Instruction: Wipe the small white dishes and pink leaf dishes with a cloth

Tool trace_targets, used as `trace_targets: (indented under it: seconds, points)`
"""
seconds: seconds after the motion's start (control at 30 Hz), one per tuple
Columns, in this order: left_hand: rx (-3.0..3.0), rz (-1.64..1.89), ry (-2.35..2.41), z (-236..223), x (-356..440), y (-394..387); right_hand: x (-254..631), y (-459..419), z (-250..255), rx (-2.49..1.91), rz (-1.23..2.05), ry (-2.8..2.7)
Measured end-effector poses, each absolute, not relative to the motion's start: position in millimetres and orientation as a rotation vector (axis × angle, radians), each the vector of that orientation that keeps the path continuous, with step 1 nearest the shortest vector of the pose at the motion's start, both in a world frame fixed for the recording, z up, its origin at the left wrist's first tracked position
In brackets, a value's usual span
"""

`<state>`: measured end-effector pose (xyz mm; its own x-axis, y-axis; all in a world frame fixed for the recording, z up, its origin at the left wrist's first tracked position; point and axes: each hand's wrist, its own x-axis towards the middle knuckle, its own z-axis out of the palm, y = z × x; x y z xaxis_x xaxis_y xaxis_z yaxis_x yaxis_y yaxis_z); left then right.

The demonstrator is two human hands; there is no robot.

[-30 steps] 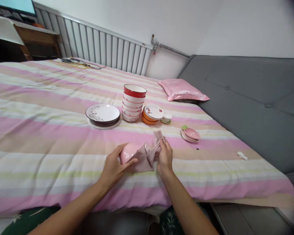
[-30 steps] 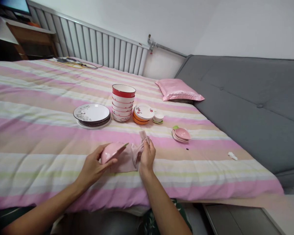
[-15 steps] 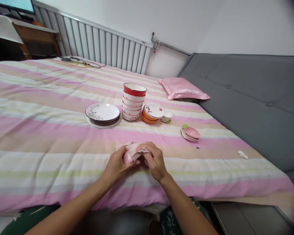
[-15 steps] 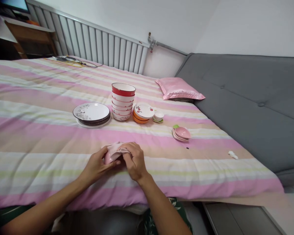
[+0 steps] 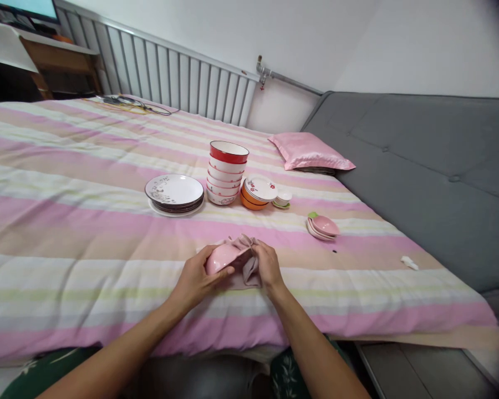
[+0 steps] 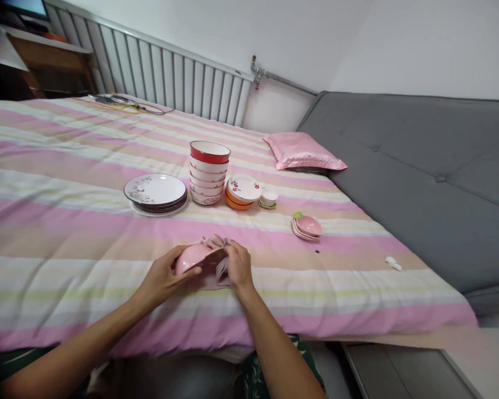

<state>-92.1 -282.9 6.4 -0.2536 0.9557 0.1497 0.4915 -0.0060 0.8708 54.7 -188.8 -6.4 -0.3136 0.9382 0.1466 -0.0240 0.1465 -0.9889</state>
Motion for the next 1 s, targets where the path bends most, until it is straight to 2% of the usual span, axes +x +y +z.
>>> trace_targets:
  seconds: [0.27,0.4,0.53,0.8,1.0]
  points:
    - [1.562,1.176,1.752,7,-92,-286,58,-203,13,-0.783,1.341,-1.648]
    - [1.583,1.141,1.746,6,-89,-288,62,-214,26,-0.472,1.158,-1.933]
    - [1.602,1.192,1.680,5,-88,-287,64,-216,29,-0.382,1.056,-2.074]
    - [1.657,1.138,1.760,9,-87,-286,58,-203,14,-0.715,1.429,-1.711]
    - [1.633,1.191,1.725,3,-90,-285,54,-190,-7,-1.017,1.393,-1.522]
